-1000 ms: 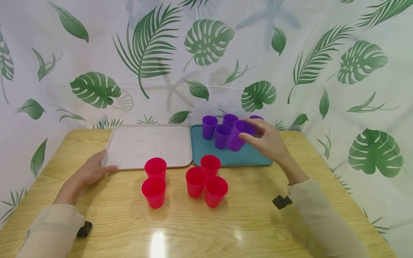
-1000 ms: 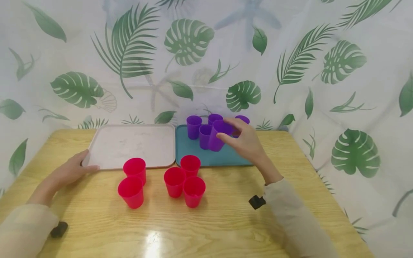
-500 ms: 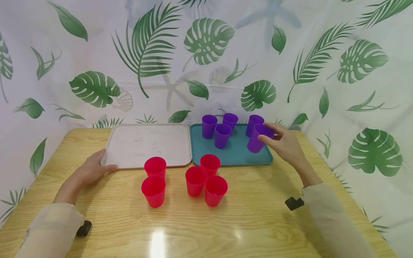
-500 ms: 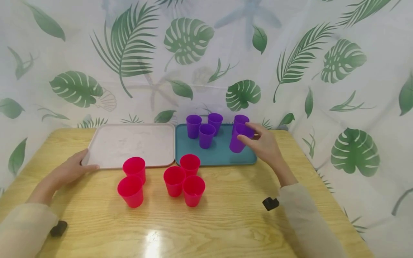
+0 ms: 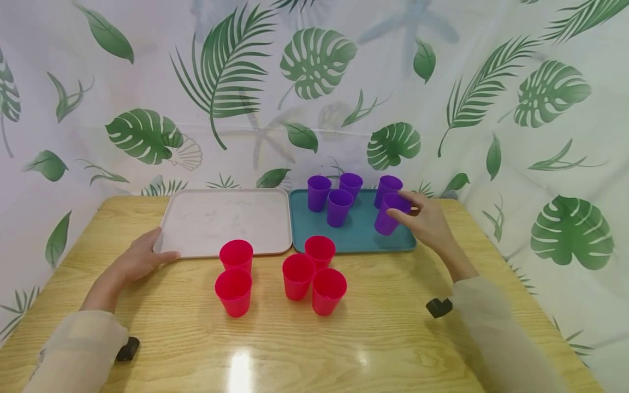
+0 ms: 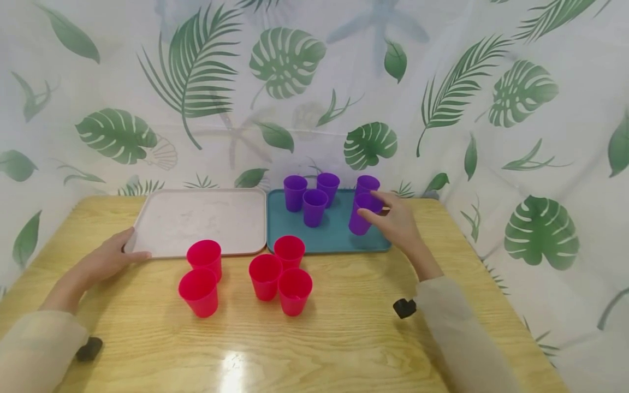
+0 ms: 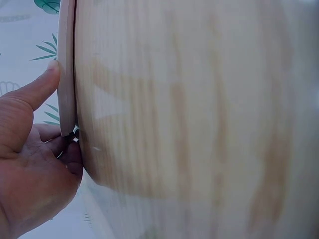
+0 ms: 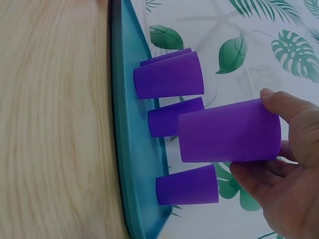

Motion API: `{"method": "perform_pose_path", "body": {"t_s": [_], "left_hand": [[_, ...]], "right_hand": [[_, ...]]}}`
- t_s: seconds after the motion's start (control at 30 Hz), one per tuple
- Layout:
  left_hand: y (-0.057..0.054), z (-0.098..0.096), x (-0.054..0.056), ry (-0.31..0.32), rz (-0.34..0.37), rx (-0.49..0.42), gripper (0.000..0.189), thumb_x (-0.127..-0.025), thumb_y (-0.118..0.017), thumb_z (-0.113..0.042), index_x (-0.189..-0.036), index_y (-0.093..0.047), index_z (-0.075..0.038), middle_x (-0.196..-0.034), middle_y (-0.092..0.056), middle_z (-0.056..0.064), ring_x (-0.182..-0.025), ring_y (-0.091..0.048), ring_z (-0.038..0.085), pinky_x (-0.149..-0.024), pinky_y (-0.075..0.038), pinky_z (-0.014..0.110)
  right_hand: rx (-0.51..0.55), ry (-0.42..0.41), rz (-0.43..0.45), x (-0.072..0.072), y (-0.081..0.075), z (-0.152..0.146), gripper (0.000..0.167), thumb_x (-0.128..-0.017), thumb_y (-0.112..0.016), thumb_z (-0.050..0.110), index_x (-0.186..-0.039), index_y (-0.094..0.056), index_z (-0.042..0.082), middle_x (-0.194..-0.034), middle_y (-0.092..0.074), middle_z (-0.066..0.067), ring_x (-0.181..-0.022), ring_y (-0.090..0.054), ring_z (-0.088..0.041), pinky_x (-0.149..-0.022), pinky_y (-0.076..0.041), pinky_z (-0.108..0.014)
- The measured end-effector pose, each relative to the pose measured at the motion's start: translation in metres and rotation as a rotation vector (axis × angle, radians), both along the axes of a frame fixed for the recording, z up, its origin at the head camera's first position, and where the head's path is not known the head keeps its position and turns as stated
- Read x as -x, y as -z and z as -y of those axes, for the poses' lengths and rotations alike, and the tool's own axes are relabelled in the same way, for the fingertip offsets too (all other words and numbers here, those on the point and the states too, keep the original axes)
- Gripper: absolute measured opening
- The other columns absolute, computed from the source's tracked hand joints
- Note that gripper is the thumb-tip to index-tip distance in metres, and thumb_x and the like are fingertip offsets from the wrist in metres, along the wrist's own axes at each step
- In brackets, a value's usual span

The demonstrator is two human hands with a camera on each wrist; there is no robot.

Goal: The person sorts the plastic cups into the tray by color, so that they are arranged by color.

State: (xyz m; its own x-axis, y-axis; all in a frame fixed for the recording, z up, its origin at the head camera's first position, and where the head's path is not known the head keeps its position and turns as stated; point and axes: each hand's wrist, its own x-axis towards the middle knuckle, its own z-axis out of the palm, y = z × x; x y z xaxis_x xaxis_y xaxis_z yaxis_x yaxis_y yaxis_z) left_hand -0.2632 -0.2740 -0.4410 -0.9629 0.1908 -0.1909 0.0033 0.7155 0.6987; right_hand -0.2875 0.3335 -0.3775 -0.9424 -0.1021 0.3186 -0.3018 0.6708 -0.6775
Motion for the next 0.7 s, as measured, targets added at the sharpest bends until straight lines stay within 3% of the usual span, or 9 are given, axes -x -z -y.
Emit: {"method": "perform_pose_path", "body": {"t_s": [0.1, 0.17, 0.27, 0.37, 0.7], "left_hand": [[0.0, 0.0, -0.001, 0.009, -0.018, -0.001, 0.096, -0.101, -0.068, -0.03, -0.157, -0.005, 0.016, -0.16, -0.009, 0.044, -0.148, -0.007, 0.06, -0.119, -0.01, 0.07], [0.0, 0.0, -0.001, 0.01, -0.021, 0.001, 0.095, -0.101, -0.068, -0.029, -0.157, -0.006, 0.016, -0.159, -0.01, 0.044, -0.148, -0.008, 0.06, -0.119, -0.01, 0.07], [0.0, 0.0, -0.001, 0.005, -0.02, 0.002, 0.094, -0.102, -0.068, -0.028, -0.157, -0.006, 0.016, -0.159, -0.01, 0.044, -0.148, -0.008, 0.06, -0.12, -0.01, 0.07], [-0.001, -0.002, -0.002, -0.001, -0.015, -0.005, 0.094, -0.101, -0.068, -0.028, -0.157, -0.005, 0.016, -0.16, -0.01, 0.044, -0.149, -0.008, 0.059, -0.12, -0.009, 0.069], [-0.005, -0.004, -0.003, -0.006, -0.014, 0.001, 0.093, -0.101, -0.068, -0.027, -0.157, -0.006, 0.016, -0.16, -0.01, 0.044, -0.149, -0.008, 0.059, -0.12, -0.01, 0.069]], "right_hand": [[-0.004, 0.005, -0.012, 0.008, 0.004, 0.004, 0.059, -0.094, -0.078, 0.022, -0.141, -0.058, -0.006, -0.132, -0.063, -0.026, -0.11, -0.066, -0.038, -0.081, -0.046, -0.005], [-0.009, 0.011, -0.015, 0.013, 0.006, 0.007, 0.059, -0.094, -0.079, 0.021, -0.141, -0.058, -0.008, -0.132, -0.063, -0.027, -0.111, -0.066, -0.039, -0.085, -0.051, -0.011], [-0.003, 0.012, -0.02, 0.022, 0.01, 0.011, 0.06, -0.093, -0.079, 0.02, -0.14, -0.057, -0.01, -0.132, -0.062, -0.029, -0.114, -0.064, -0.041, -0.094, -0.057, -0.032], [0.003, 0.02, -0.031, 0.03, 0.013, 0.016, 0.061, -0.092, -0.08, 0.018, -0.139, -0.057, -0.012, -0.132, -0.062, -0.031, -0.116, -0.062, -0.044, -0.099, -0.054, -0.052], [-0.06, 0.071, -0.039, 0.049, 0.02, 0.029, 0.065, -0.092, -0.08, 0.024, -0.14, -0.056, -0.012, -0.136, -0.059, -0.033, -0.122, -0.059, -0.047, -0.104, -0.049, -0.056]]}}
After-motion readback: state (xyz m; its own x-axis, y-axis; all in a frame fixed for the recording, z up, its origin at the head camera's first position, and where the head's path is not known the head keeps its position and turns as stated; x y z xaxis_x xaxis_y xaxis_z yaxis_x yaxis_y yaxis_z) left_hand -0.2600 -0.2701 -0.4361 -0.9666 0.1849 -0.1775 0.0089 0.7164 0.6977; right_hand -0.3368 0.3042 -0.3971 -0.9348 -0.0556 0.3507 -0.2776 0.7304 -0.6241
